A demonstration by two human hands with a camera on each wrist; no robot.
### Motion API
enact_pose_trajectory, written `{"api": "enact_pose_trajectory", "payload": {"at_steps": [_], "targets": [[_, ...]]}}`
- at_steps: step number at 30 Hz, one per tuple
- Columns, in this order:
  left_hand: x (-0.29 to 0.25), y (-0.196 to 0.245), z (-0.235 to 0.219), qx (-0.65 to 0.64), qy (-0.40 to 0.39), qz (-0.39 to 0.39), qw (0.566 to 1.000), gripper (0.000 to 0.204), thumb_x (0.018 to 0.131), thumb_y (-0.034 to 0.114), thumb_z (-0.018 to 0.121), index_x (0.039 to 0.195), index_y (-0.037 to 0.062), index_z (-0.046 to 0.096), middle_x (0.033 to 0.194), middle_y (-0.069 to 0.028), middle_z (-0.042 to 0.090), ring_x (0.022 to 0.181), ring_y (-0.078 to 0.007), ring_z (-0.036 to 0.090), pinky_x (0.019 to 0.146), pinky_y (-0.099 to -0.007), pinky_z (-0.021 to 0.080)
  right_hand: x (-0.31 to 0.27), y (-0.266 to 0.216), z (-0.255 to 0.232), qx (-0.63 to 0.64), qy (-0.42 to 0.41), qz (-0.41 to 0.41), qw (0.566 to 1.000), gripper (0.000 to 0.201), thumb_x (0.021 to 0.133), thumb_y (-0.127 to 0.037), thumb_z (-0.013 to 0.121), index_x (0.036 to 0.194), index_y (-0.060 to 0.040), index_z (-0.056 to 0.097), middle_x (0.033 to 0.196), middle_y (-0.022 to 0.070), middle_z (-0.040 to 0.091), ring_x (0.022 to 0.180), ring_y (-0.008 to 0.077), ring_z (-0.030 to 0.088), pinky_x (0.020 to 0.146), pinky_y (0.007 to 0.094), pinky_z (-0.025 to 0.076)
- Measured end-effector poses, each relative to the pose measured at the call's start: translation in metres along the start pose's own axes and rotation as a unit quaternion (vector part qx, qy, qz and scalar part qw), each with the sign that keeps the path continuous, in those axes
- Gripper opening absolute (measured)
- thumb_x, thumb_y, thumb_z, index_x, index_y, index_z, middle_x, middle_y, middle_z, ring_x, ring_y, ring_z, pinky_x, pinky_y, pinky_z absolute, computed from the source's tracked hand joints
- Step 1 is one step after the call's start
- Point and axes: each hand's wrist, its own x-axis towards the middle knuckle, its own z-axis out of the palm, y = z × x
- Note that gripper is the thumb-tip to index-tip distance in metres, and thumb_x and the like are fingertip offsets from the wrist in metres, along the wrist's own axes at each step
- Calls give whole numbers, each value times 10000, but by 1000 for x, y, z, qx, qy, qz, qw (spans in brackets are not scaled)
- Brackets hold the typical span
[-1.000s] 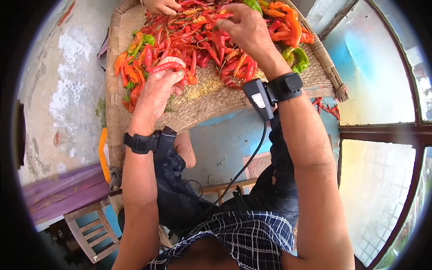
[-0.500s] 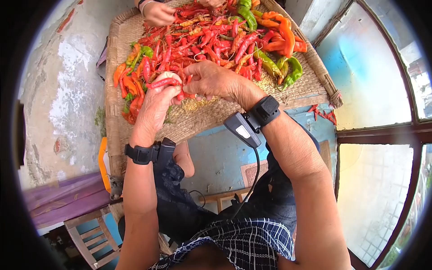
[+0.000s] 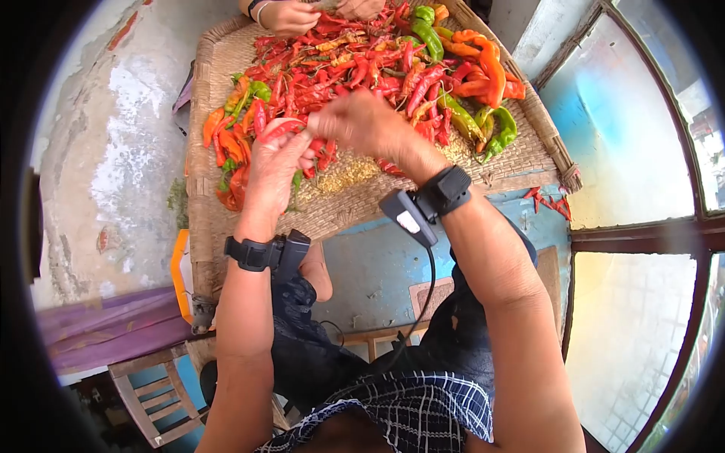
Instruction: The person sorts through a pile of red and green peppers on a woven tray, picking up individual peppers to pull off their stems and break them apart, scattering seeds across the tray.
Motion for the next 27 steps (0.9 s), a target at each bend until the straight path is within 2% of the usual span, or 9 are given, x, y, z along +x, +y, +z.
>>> {"api": "enact_pose_trajectory", "payload": {"at_steps": [2, 10, 12, 14, 15, 16, 17, 21, 27], "targets": [[2, 0, 6, 6, 6, -4, 1000, 79, 887, 101, 595, 931, 48, 556, 727, -18, 606, 593, -65, 547, 509, -187, 446, -2, 12, 14, 30, -68, -22, 997, 346, 870, -350, 616, 875, -11, 682, 650, 87, 631, 641, 146, 602, 614, 332, 491], [11, -2, -6, 61, -39, -94, 993, 193, 851, 177, 652, 974, 38, 597, 721, -17, 597, 626, -89, 563, 536, -225, 445, -6, 10, -24, -51, -96, 34, 993, 256, 853, -247, 628, 828, 5, 666, 659, 83, 647, 595, 132, 595, 566, 305, 476], [25, -20, -30, 330, 80, 196, 920, 172, 831, 127, 641, 974, 44, 597, 736, -69, 620, 613, -185, 588, 544, -306, 468, -4, 5, -39, -27, -1, 10, 1000, 243, 909, -230, 585, 837, -3, 635, 645, 0, 590, 577, 62, 536, 508, 226, 442], [29, 4, -39, 508, 150, 208, 823, 234, 832, 111, 623, 1042, 13, 591, 998, -162, 619, 822, -235, 614, 745, -334, 494, 2, 6, -50, -5, 36, 47, 998, 282, 897, -269, 594, 960, 2, 641, 727, 72, 637, 641, 155, 600, 578, 285, 489], [32, 8, -40, 551, 169, 218, 788, 280, 828, 132, 628, 1076, 13, 575, 1031, -179, 607, 890, -279, 596, 797, -369, 476, 7, 13, -48, -176, 202, -42, 963, 323, 856, -264, 629, 1026, 11, 610, 784, 126, 638, 700, 229, 612, 634, 344, 497], [35, 11, -40, 592, 188, 228, 750, 327, 824, 154, 634, 1110, 13, 559, 1065, -196, 596, 959, -323, 577, 849, -405, 459, 10, 20, -47, -335, 355, -128, 863, 401, 815, -259, 664, 1091, 19, 579, 841, 181, 639, 759, 303, 624, 690, 403, 504], [40, 7, -40, 592, 187, 229, 750, 327, 824, 154, 634, 1110, 13, 559, 1065, -196, 596, 959, -323, 577, 849, -405, 459, 10, 27, -48, -378, 391, -159, 824, 454, 803, -261, 673, 1130, 26, 542, 936, 230, 611, 884, 379, 587, 755, 446, 486], [57, -11, -36, 653, 181, 202, 707, 511, 785, 242, 674, 1209, 28, 484, 1092, -191, 582, 1017, -356, 533, 860, -465, 434, 7, 25, -39, -249, 263, -155, 919, 385, 799, -215, 671, 1086, 19, 566, 938, 226, 604, 881, 399, 573, 783, 444, 479], [57, -7, -13, 683, 118, 97, 714, 540, 747, 335, 700, 1158, 29, 530, 1045, -199, 622, 987, -375, 568, 828, -475, 445, -7, 19, -25, -292, 191, -125, 929, 265, 804, -166, 653, 1011, -9, 605, 883, 221, 591, 877, 389, 580, 771, 443, 482]]}}
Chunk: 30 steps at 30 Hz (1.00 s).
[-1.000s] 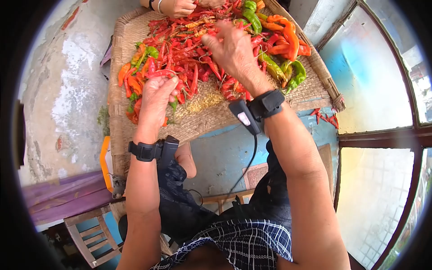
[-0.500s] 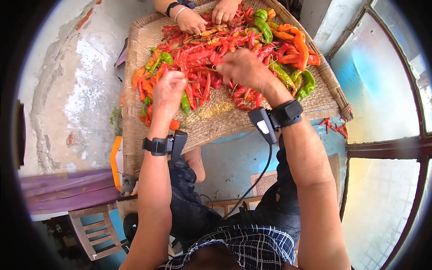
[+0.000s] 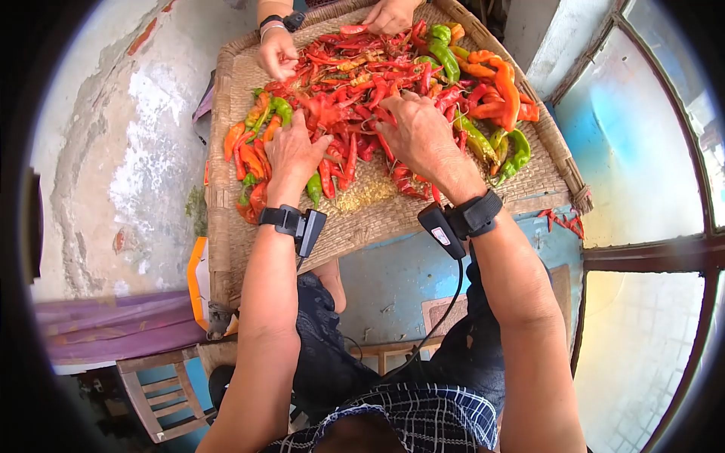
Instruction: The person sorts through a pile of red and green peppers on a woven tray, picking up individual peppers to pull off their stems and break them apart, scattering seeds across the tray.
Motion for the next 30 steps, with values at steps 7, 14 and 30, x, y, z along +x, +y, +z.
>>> {"api": "enact_pose_trajectory", "payload": {"at_steps": [7, 14, 30], "targets": [[-15, 11, 7, -94, 22, 139, 986, 258, 693, 166, 687, 891, 27, 600, 846, -186, 631, 842, -371, 603, 727, -464, 484, -2, 4, 2, 35, -52, -8, 998, 238, 803, -166, 628, 993, -23, 633, 865, 219, 627, 834, 375, 614, 735, 447, 494], [-69, 35, 0, -40, -23, 243, 969, 249, 682, 74, 648, 919, 22, 593, 912, -112, 564, 901, -290, 526, 732, -393, 458, 0, -5, 1, 25, -168, 37, 985, 240, 791, -169, 614, 984, -28, 632, 832, 212, 641, 815, 369, 626, 729, 441, 500], [-50, -20, -42, -182, 66, 139, 971, 180, 834, 82, 586, 997, 5, 583, 918, -187, 597, 835, -369, 593, 725, -402, 484, 15, -12, -22, 296, -182, 106, 932, 226, 875, -78, 595, 1091, -14, 591, 729, -40, 553, 600, 44, 491, 529, 191, 403]]}}
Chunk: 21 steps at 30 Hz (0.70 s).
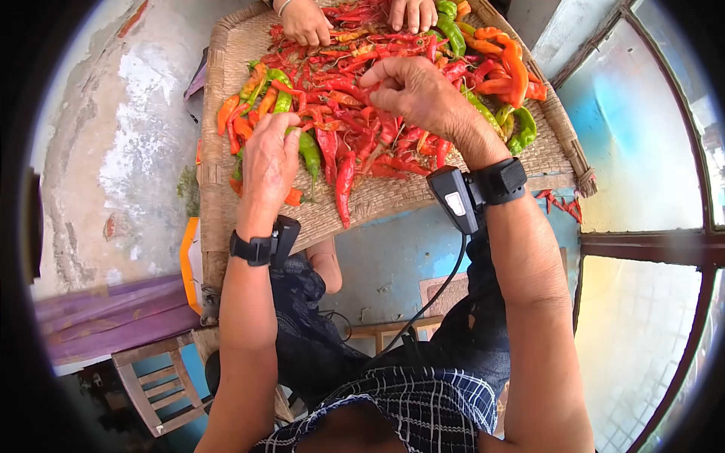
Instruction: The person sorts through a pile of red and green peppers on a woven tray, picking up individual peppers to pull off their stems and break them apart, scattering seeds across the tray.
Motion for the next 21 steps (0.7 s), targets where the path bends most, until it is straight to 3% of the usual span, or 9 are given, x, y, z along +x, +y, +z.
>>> {"api": "enact_pose_trajectory", "payload": {"at_steps": [3, 5, 7, 8, 11, 13, 17, 19, 21], "targets": [[5, -12, 13, 14, 10, 20, 1000, 178, 846, 105, 584, 989, -1, 581, 932, -205, 600, 875, -385, 590, 734, -419, 481, 1, 2, -4, 141, 57, -28, 988, 274, 873, -88, 600, 1138, -26, 576, 766, -31, 563, 614, 29, 496, 521, 172, 393], [3, -6, 18, 6, -17, -2, 1000, 199, 840, 111, 596, 1004, 0, 580, 943, -211, 604, 884, -385, 592, 737, -421, 481, 12, 20, -5, 118, 160, -91, 976, 341, 866, -106, 613, 1195, -39, 550, 797, 0, 592, 645, 50, 530, 544, 200, 436], [3, 6, 23, -3, -46, -22, 999, 221, 834, 118, 607, 1018, 0, 578, 953, -217, 608, 892, -385, 593, 740, -423, 481, 14, 27, -9, -228, 334, -138, 904, 404, 857, -131, 625, 1241, -61, 523, 850, 59, 626, 658, 116, 570, 594, 256, 487], [3, 13, 24, 2, -66, -51, 996, 250, 826, 133, 622, 1033, 2, 573, 962, -222, 609, 894, -385, 593, 740, -427, 481, 15, 31, -8, -311, 342, -183, 868, 404, 843, -147, 637, 1227, -69, 536, 867, 112, 638, 684, 187, 598, 642, 310, 511], [2, 10, 31, 19, -91, -61, 994, 338, 800, 145, 663, 1081, -1, 546, 955, -222, 619, 838, -383, 608, 705, -412, 488, 6, 19, 13, -251, 143, -164, 943, 261, 822, -132, 647, 1060, -27, 631, 786, 144, 644, 687, 208, 624, 641, 317, 509], [5, 6, 33, -59, -133, -136, 980, 330, 808, 92, 658, 1097, -7, 533, 897, -164, 649, 720, -285, 639, 620, -349, 488, 1, 10, 33, -180, 78, -104, 975, 186, 782, -169, 658, 901, -26, 666, 712, 181, 636, 719, 340, 639, 677, 407, 517], [10, 0, 30, -268, -91, -202, 937, 340, 825, 47, 642, 1139, 8, 518, 846, -82, 653, 644, -149, 615, 558, -265, 465, -3, 11, 57, -92, -4, -91, 992, 231, 796, -202, 665, 924, -9, 669, 731, 172, 651, 706, 309, 650, 662, 389, 514], [12, 9, 18, -406, -68, -274, 869, 348, 848, 44, 625, 1173, 25, 500, 828, -32, 631, 646, -72, 573, 546, -217, 450, -1, 11, 64, -68, -10, -96, 993, 236, 803, -194, 672, 925, 8, 668, 713, 153, 655, 670, 260, 651, 636, 362, 511], [10, 11, 14, -411, -69, -281, 865, 375, 847, 42, 626, 1194, 31, 484, 829, -34, 623, 647, -79, 566, 565, -212, 458, 3, 15, 72, 24, -26, -55, 998, 215, 802, -165, 677, 912, 19, 665, 699, 136, 654, 634, 213, 632, 608, 332, 503]]}}
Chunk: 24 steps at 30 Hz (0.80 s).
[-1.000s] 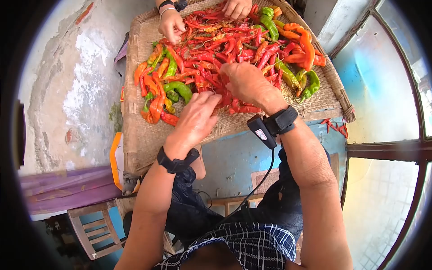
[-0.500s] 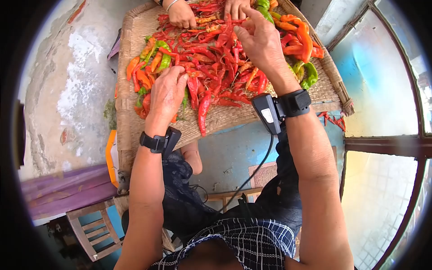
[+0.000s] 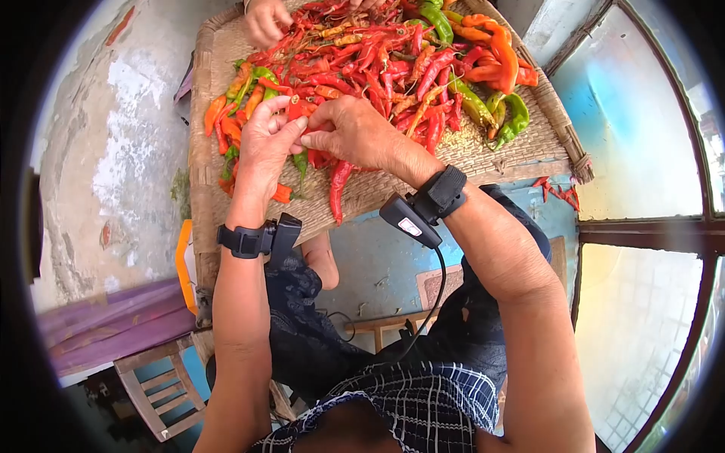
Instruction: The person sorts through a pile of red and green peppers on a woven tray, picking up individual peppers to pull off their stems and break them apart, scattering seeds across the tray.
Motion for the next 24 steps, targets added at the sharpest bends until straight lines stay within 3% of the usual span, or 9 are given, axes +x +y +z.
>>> {"api": "enact_pose_trajectory", "payload": {"at_steps": [8, 10, 13, 15, 16, 18, 20, 22, 24], "targets": [[-3, 2, -11, -15, 41, 15, 999, 316, 936, 290, 540, 1128, 39, 543, 813, -23, 583, 664, -70, 525, 591, -210, 445, 6, -12, -30, 22, -174, 43, 983, 139, 817, -152, 658, 862, -22, 682, 672, 38, 638, 597, 103, 575, 525, 264, 455], [0, -5, -14, 4, 50, 12, 999, 302, 940, 289, 531, 1119, 47, 550, 818, -21, 583, 644, -67, 514, 573, -208, 435, 2, -20, -42, 55, -148, 52, 986, 170, 830, -190, 665, 899, -35, 677, 692, 8, 630, 602, 81, 562, 509, 240, 440], [3, -16, -15, 7, 33, 29, 999, 272, 925, 260, 555, 1086, 41, 567, 810, -7, 586, 630, -69, 515, 569, -207, 438, 4, -27, -60, 35, -46, 74, 996, 233, 839, -245, 671, 941, -36, 665, 711, 6, 629, 613, 82, 559, 515, 230, 449], [6, -20, -14, 148, -24, 68, 986, 247, 878, 223, 617, 1028, 30, 579, 764, -22, 618, 621, -97, 549, 569, -243, 454, 13, -11, -64, 32, 232, -32, 972, 259, 824, -245, 671, 966, -28, 655, 729, 56, 655, 627, 137, 609, 532, 268, 486], [2, -17, -12, 148, -24, 68, 986, 247, 878, 223, 617, 1028, 30, 579, 764, -22, 618, 621, -97, 549, 569, -243, 454, 13, -5, -65, 32, 232, -32, 972, 259, 824, -245, 671, 966, -28, 655, 729, 56, 655, 627, 137, 609, 532, 268, 486], [-10, -11, -4, 289, -57, 66, 953, 240, 820, 192, 670, 958, 20, 574, 705, -77, 638, 625, -177, 605, 583, -308, 466, 11, 2, -67, -370, 278, -68, 884, 267, 800, -228, 672, 985, -37, 653, 776, 116, 670, 685, 225, 650, 584, 332, 518], [-12, -14, 2, 369, -55, 78, 925, 261, 786, 171, 686, 949, 24, 544, 679, -129, 631, 651, -270, 629, 596, -370, 462, 3, 5, -58, -220, 59, -64, 972, 254, 763, -149, 664, 1012, -99, 658, 862, 159, 662, 778, 325, 648, 686, 386, 522], [-12, -16, 5, 417, -59, 102, 901, 252, 776, 130, 670, 953, 28, 522, 680, -140, 627, 665, -318, 621, 598, -388, 458, -5, 0, -39, -187, -120, -95, 970, 238, 726, -112, 667, 964, -103, 666, 832, 163, 656, 795, 330, 643, 702, 392, 518], [-12, -17, 3, 398, -60, 116, 908, 253, 770, 96, 656, 962, 30, 505, 681, -134, 630, 671, -317, 621, 603, -397, 458, -13, 7, -19, -241, -135, -107, 955, 218, 715, -96, 665, 933, -98, 665, 811, 159, 652, 799, 327, 641, 700, 395, 514]]}}
